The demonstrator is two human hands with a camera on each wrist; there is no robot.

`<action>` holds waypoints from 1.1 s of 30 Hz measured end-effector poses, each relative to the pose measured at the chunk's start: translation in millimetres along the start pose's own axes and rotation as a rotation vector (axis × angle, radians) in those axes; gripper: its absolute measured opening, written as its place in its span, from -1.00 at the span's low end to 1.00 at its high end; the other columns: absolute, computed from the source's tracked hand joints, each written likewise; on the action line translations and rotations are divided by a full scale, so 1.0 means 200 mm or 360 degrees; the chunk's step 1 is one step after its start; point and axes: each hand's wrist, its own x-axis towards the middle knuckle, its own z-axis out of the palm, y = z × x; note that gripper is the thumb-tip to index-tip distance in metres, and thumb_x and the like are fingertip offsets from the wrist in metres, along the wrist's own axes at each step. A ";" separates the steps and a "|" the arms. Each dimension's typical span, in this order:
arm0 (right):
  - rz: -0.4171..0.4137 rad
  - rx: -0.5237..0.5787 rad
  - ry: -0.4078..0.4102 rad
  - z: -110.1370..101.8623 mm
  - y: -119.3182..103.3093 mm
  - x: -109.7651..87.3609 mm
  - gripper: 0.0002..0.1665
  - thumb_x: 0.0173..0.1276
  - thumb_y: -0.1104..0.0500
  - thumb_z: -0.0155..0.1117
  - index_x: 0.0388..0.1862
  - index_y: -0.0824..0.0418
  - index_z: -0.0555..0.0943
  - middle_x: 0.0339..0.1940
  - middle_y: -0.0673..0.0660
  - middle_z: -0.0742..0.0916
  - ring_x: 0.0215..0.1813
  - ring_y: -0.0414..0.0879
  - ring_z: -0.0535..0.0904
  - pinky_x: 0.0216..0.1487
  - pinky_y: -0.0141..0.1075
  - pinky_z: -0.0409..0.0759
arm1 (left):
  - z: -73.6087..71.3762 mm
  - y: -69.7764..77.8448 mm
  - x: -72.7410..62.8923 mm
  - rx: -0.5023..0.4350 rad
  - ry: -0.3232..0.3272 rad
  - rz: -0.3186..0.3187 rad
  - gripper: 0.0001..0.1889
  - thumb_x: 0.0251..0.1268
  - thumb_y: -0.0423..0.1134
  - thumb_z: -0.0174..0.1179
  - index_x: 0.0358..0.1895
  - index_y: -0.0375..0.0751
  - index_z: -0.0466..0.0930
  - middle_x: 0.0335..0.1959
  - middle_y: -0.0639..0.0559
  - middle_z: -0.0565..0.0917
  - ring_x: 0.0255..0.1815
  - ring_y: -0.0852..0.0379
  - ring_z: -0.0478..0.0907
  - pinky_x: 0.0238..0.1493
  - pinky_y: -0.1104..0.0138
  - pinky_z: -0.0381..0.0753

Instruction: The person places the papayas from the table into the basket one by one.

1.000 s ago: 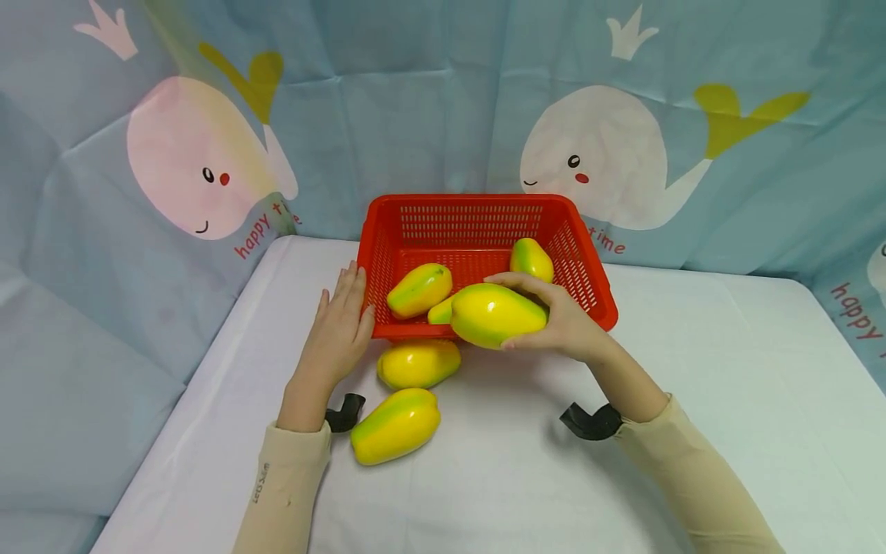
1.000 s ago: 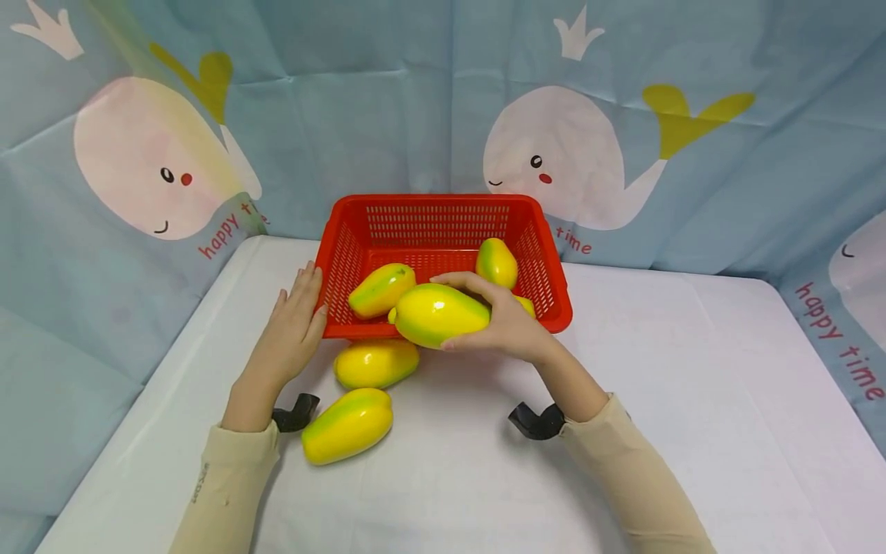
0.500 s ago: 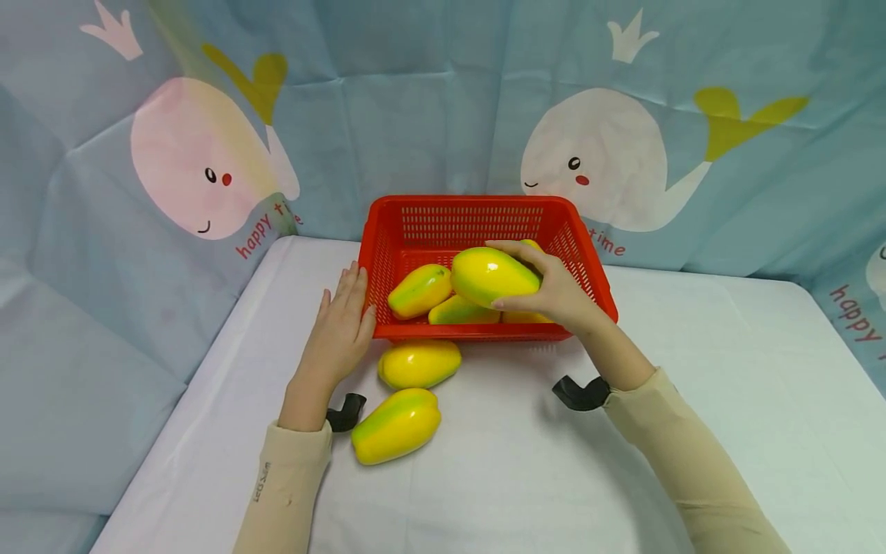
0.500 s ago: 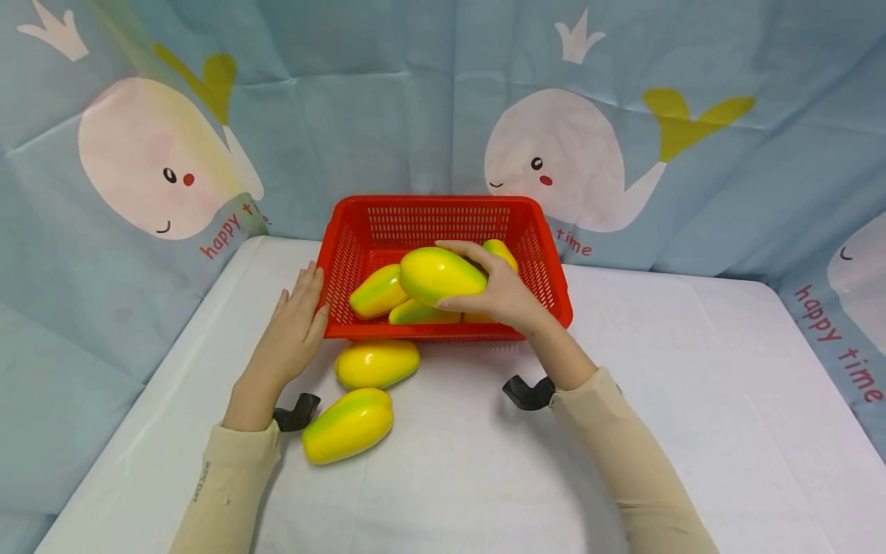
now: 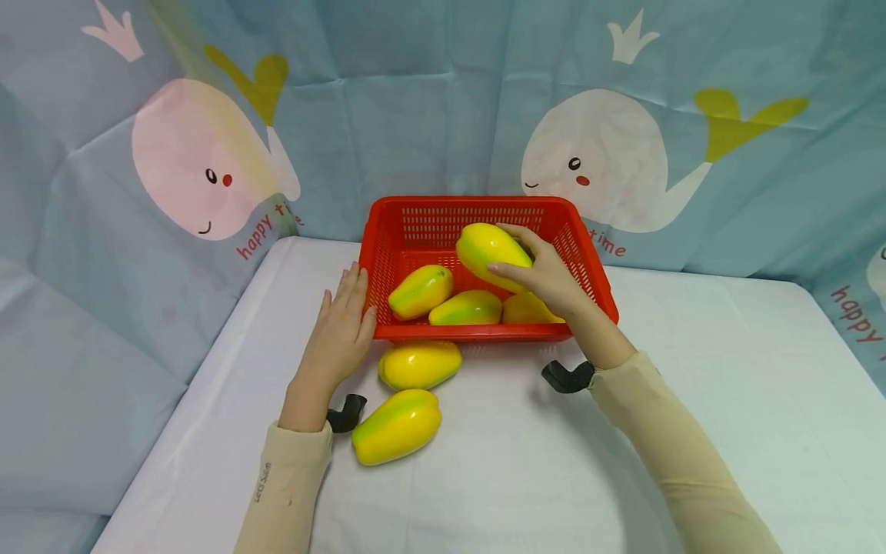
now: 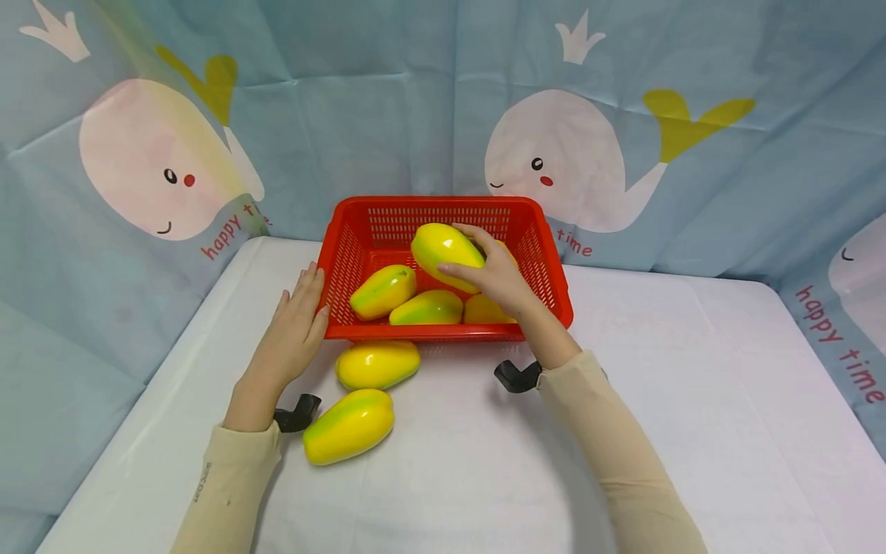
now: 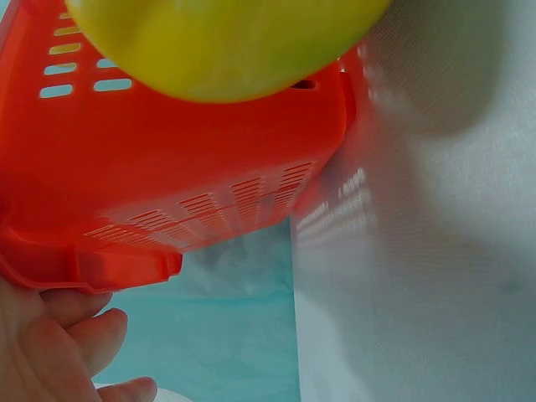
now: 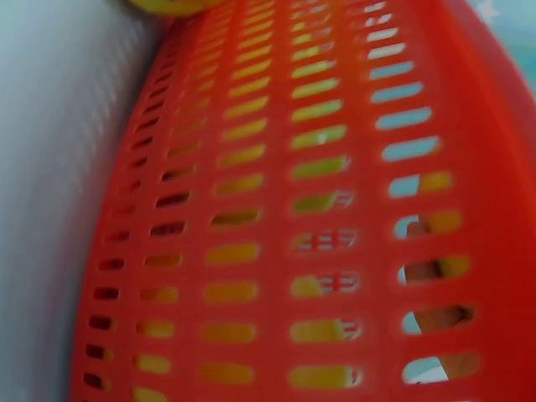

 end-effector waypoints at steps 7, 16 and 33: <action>0.0116 -0.0118 -0.0063 0.00 0.04 0.07 -0.16 0.16 -0.04 0.38 0.40 0.00 0.26 0.23 0.11 0.45 0.18 0.06 0.34 0.17 -0.02 0.41 | 0.00 0.00 -0.01 0.0001 0.0014 -0.0001 -0.37 0.42 -0.20 -0.10 0.46 -0.38 -0.03 0.50 -0.21 -0.03 0.50 -0.13 -0.12 0.39 -0.14 -0.17; 0.0201 -0.0384 -0.0153 0.01 0.10 0.09 -0.10 0.16 0.06 0.36 0.43 0.10 0.17 0.26 0.17 0.40 0.17 0.09 0.33 0.20 0.01 0.37 | 0.00 0.00 0.00 -0.0003 0.0012 0.0010 -0.38 0.44 -0.19 -0.12 0.46 -0.39 -0.03 0.50 -0.22 -0.03 0.50 -0.14 -0.12 0.39 -0.14 -0.18; 0.0263 -0.0484 -0.0215 0.00 0.11 0.11 -0.12 0.18 0.10 0.38 0.44 0.13 0.22 0.26 0.21 0.39 0.18 0.11 0.31 0.23 0.01 0.34 | 0.00 0.00 0.00 0.0002 -0.0003 0.0005 -0.38 0.44 -0.20 -0.13 0.46 -0.39 -0.04 0.50 -0.21 -0.03 0.50 -0.13 -0.12 0.39 -0.14 -0.18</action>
